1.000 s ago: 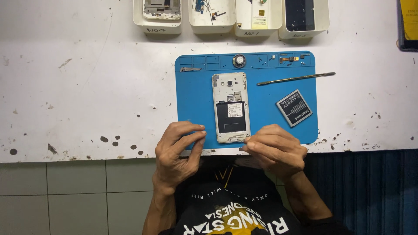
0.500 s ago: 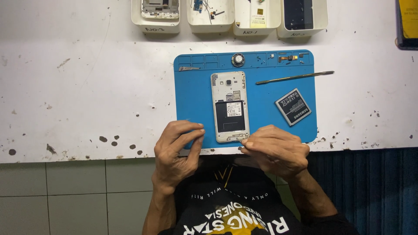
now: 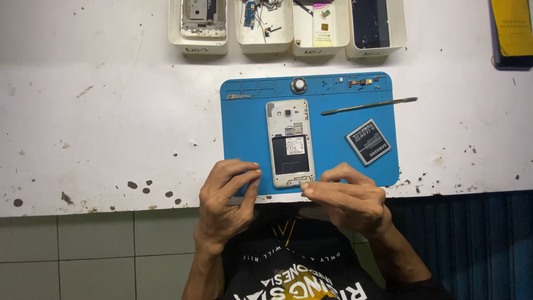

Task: Repairing a mobile phone by installing internal components and using a precision tool for adjustments

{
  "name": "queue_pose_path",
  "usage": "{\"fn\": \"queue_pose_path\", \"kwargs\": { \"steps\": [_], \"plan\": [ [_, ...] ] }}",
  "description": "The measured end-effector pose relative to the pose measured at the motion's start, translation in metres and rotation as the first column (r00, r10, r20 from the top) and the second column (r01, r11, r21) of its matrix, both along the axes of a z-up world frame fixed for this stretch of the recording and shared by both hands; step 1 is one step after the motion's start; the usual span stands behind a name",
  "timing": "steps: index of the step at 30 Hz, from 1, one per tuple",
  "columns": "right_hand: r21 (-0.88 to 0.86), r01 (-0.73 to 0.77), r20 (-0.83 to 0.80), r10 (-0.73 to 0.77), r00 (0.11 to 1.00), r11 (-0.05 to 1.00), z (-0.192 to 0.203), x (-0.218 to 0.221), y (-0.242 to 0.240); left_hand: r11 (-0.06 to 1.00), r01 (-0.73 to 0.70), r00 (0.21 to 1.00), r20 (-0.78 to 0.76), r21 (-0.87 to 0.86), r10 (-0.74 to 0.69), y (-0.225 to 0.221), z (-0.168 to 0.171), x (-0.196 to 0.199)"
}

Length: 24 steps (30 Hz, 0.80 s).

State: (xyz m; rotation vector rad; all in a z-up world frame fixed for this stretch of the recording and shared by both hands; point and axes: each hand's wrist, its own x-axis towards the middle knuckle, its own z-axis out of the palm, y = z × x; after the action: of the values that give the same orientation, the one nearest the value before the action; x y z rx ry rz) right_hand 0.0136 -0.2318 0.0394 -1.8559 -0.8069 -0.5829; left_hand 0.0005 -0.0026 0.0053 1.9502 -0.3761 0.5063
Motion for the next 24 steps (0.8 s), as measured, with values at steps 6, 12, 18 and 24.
{"fn": "queue_pose_path", "kwargs": {
  "steps": [6, 12, 18, 24],
  "plan": [
    [-0.031, 0.040, 0.007, -0.040, 0.999, 0.999, -0.002, 0.002, -0.006, 1.000, 0.000, 1.000, -0.029, 0.005, 0.001, 0.000, 0.001, 0.000],
    [-0.276, -0.079, -0.019, 0.077, 0.997, 0.958, 0.000, -0.005, -0.021, 0.992, 0.038, 0.999, 0.017, 0.119, -0.040, -0.001, 0.006, 0.001],
    [-0.166, -0.078, -0.050, 0.071, 0.996, 0.983, -0.044, -0.010, -0.034, 0.985, 0.021, 1.000, -0.020, 0.169, -0.018, 0.000, 0.005, -0.001],
    [0.330, 0.410, -0.363, -0.287, 0.887, 0.850, -0.048, -0.021, -0.034, 0.936, 0.041, 0.996, -0.092, 0.349, -0.010, -0.004, -0.002, 0.000]
  ]
}}
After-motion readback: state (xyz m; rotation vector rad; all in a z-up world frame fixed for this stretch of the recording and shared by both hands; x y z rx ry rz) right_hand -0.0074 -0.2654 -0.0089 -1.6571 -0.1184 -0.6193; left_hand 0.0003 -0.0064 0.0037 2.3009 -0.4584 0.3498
